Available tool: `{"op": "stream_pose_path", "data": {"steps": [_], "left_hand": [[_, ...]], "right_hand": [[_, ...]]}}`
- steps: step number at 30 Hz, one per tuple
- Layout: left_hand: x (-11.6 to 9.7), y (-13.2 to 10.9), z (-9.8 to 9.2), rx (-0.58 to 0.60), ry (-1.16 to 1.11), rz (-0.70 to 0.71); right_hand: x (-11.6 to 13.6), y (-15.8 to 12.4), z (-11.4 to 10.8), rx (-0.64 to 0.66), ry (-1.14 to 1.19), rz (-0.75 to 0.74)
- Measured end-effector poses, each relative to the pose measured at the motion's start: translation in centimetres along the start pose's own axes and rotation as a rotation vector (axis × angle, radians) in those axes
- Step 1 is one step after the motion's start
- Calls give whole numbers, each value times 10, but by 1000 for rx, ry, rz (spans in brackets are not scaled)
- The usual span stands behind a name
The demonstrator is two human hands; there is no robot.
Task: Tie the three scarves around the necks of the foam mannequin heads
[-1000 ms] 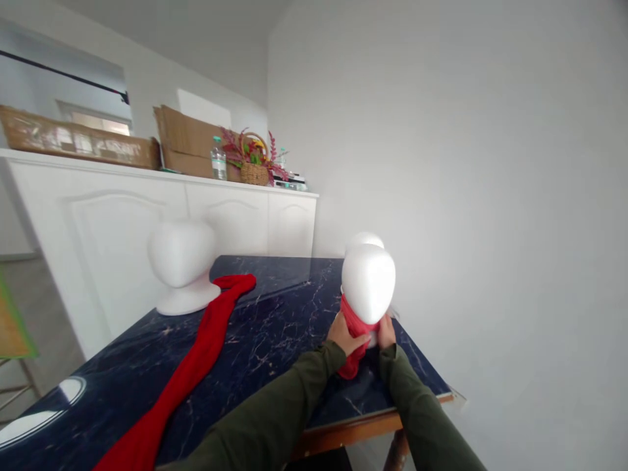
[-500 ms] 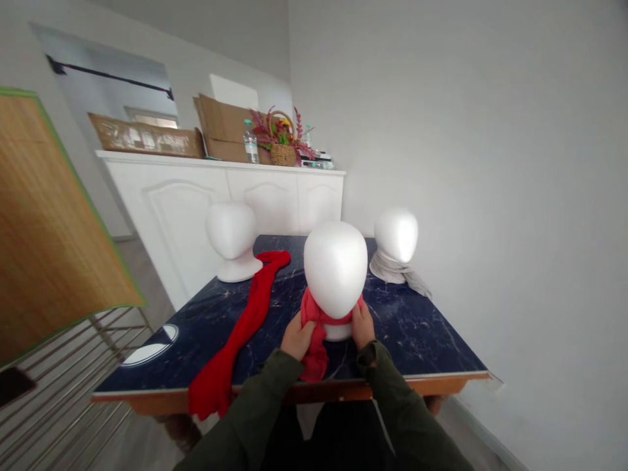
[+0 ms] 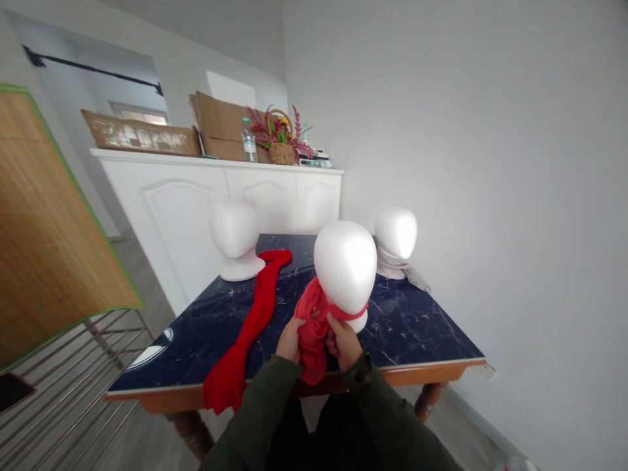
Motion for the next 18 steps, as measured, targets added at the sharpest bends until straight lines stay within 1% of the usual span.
{"op": "stream_pose_path", "data": {"steps": [2, 4, 6, 8, 9, 11, 13, 15, 18], "left_hand": [[-5, 2, -5, -31, 15, 29], [-12, 5, -17, -101, 81, 98], [-20, 8, -29, -178, 110, 161], [-25, 13, -39, -239, 64, 189], [-27, 15, -43, -264, 32, 191], [-33, 21, -51, -314, -8, 191], [-41, 27, -62, -377, -14, 210], [-51, 33, -76, -441, -16, 237], [-61, 38, -94, -513, -12, 251]], "right_hand": [[2, 6, -1, -88, 217, 44], [5, 9, -4, -145, 332, 26], [8, 9, -11, -186, 367, -23], [9, 7, -18, -216, 403, -52], [9, 5, -22, -222, 420, -61], [13, 4, -29, -187, 447, -82], [23, 5, -37, -107, 446, -133], [38, 7, -53, -71, 357, -214], [61, 14, -94, -139, 153, -288]]}}
Point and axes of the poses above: each hand's wrist, its own y-axis towards the middle knuckle, its own z-axis out of the palm, x = y × z, the point moved 8 cm from there along y, towards the middle knuckle, and after that the axes turned 3 degrees about -y, right-handed, at the moved point
